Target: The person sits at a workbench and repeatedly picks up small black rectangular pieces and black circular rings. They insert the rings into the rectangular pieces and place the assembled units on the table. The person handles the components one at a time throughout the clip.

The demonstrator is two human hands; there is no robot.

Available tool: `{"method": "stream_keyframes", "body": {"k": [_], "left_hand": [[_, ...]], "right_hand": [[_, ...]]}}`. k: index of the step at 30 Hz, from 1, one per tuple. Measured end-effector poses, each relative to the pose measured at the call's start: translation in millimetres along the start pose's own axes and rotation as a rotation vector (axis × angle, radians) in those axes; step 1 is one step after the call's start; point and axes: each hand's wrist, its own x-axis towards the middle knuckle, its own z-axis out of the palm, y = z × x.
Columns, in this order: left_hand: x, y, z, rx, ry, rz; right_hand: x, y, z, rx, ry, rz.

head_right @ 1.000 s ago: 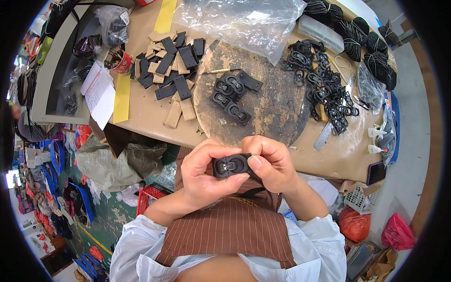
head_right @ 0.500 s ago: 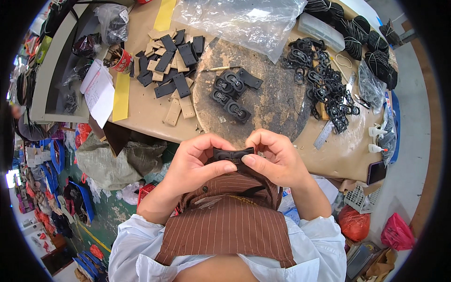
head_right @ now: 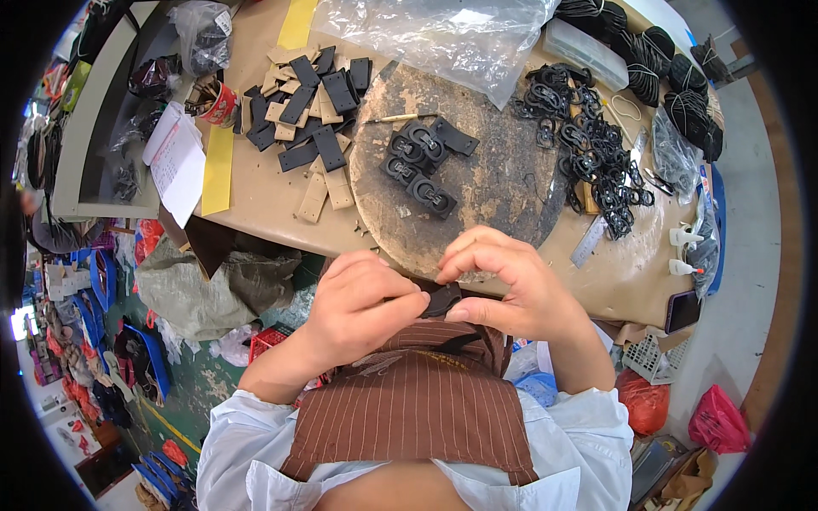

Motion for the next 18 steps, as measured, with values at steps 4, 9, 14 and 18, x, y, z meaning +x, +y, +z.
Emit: {"method": "stream_keyframes", "body": {"k": [4, 9, 14, 18], "left_hand": [[-2.6, 3.7, -0.9, 0.216, 0.040, 0.139], [-5.7, 8.1, 1.3, 0.203, -0.004, 0.140], [-8.4, 10.0, -0.1, 0.141, -0.026, 0.067], [-8.4, 13.1, -1.1, 0.045, -0.023, 0.021]], "right_hand": [[-0.6, -11.1, -3.0, -0.094, -0.034, 0.042], [2.2, -17.9, -5.9, -0.122, -0.104, 0.053], [1.7, -17.5, -4.9, -0.252, -0.094, -0.026], [-0.1, -19.9, -2.1, -0.329, -0.053, -0.092]]}}
